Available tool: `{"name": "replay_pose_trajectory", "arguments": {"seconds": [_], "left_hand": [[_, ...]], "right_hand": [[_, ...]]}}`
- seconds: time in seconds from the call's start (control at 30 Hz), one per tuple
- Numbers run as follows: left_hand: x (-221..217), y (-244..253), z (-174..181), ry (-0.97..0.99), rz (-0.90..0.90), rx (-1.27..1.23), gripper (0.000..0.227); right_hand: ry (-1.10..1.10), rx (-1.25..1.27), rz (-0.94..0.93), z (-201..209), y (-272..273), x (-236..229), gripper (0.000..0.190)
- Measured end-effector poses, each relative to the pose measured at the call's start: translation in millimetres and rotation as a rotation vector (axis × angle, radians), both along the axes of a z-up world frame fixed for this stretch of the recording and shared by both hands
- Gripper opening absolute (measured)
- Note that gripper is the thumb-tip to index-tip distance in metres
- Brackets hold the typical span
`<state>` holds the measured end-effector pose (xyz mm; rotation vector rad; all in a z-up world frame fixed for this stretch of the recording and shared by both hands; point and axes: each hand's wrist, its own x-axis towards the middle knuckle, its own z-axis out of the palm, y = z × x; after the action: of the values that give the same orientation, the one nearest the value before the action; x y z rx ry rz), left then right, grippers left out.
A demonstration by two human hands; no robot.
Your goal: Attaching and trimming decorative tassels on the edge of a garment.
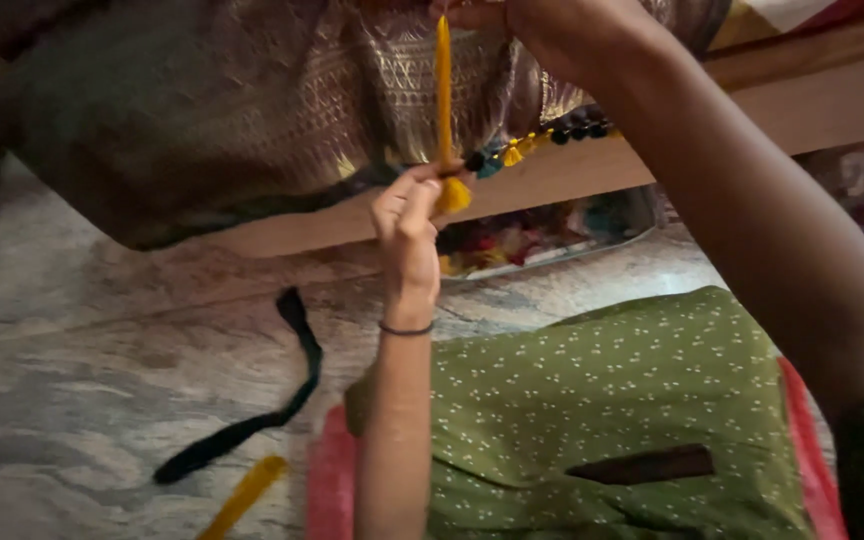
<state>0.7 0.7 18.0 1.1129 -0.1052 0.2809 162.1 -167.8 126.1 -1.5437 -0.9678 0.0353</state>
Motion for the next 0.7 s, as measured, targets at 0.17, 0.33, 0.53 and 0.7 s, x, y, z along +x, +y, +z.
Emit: {"name": "replay_pose_trajectory", "arguments": {"seconds": [0.17, 0.33, 0.53, 0.7], "left_hand": [[-6, -14, -5, -0.09, 0.132, 0.218, 0.027], [-18, -30, 0, -0.138, 0.262, 0.274, 0.041], [-8, -31, -2, -0.156, 0.125, 0.013, 0.024], [-2, -24, -23, 0.002, 0.006, -0.141, 0.019]], "right_hand": [[0.191, 0.03, -0.122, 46, -3, -57, 0.019], [0.271, 0.147, -0.001, 44, -42, -132, 0.01], [0.015, -0.15, -0.009, -46, -46, -202, 0.006], [-0.316, -0.23, -0.072, -106, -21, -198, 0.014]]}}
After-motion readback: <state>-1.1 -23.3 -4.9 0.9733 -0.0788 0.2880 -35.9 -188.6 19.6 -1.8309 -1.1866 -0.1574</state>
